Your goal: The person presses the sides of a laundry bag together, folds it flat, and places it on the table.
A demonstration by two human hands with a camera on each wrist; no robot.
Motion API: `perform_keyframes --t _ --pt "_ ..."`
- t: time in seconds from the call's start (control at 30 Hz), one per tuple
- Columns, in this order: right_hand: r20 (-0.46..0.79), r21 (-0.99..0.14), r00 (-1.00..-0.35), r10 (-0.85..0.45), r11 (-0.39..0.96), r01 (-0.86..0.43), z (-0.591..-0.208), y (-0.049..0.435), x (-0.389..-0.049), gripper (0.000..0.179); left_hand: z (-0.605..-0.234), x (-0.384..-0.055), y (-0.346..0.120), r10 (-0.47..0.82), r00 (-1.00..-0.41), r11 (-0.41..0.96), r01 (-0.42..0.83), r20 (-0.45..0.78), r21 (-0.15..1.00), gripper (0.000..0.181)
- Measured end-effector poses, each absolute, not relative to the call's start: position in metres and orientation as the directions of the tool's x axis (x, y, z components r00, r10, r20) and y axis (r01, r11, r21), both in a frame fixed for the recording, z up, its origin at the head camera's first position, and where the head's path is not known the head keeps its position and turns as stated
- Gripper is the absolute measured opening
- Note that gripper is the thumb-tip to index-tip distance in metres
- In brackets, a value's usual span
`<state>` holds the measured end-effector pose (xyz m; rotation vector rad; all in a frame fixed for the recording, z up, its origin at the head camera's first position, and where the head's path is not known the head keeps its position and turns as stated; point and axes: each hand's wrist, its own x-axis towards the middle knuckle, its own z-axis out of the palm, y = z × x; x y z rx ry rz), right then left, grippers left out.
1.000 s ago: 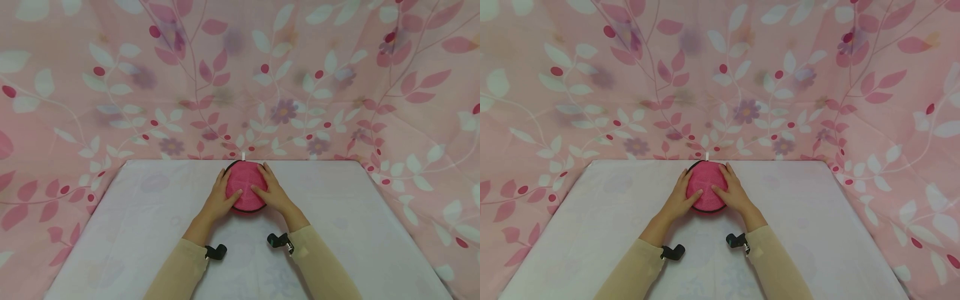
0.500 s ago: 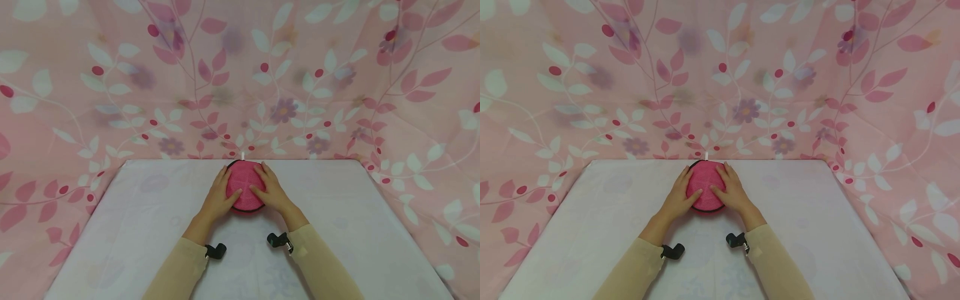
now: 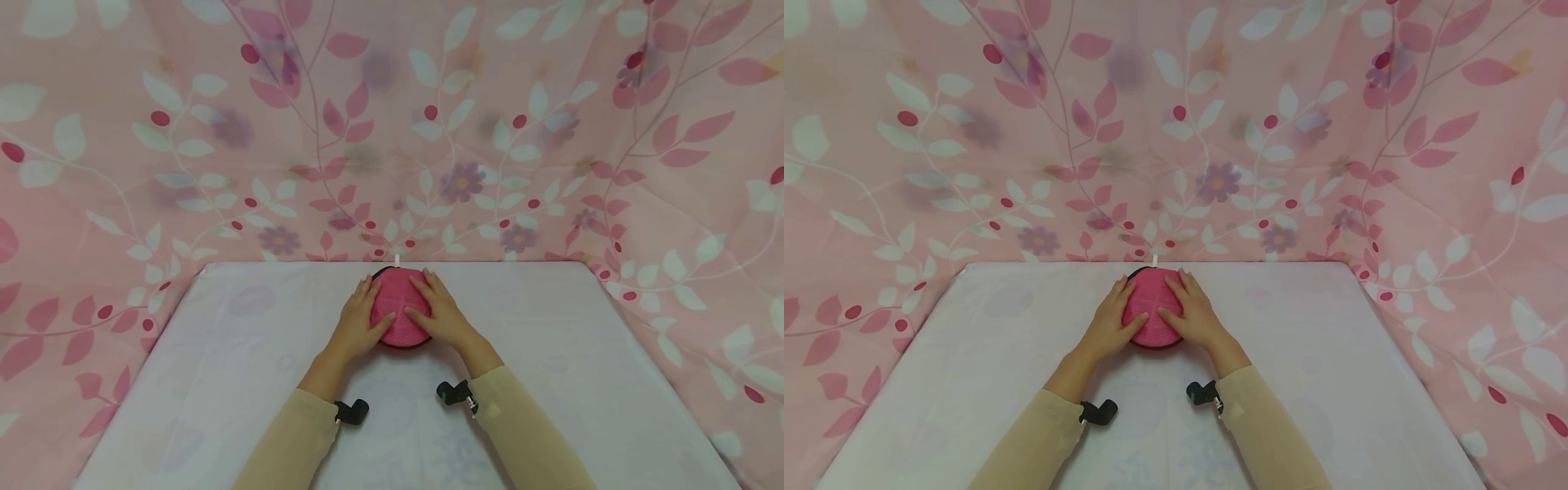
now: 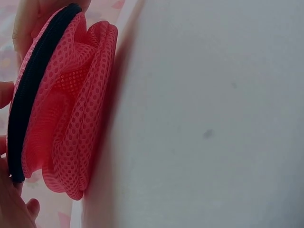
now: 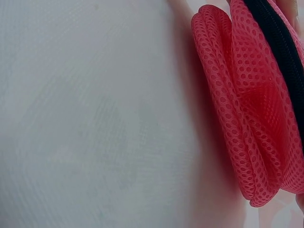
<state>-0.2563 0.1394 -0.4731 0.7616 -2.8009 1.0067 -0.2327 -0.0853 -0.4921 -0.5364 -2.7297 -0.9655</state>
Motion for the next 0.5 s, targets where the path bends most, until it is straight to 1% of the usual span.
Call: perform_keyframes --t 0.13,0.5 --pt "0.215 -0.572 -0.873 -0.437 0.668 -0.475 -0.4759 0.1397 -0.2571 0.072 -0.4927 -0.2320 -0.0855 0.281 -0.919 0.738 0.392 0.277 0.549 0.078" --pt "0.125 -0.581 -0.892 -0.434 0.697 -0.420 -0.4763 0.1394 -0.2564 0.072 -0.4947 -0.2328 -0.0840 0.290 -0.932 0.758 0.362 0.217 0.543 0.078"
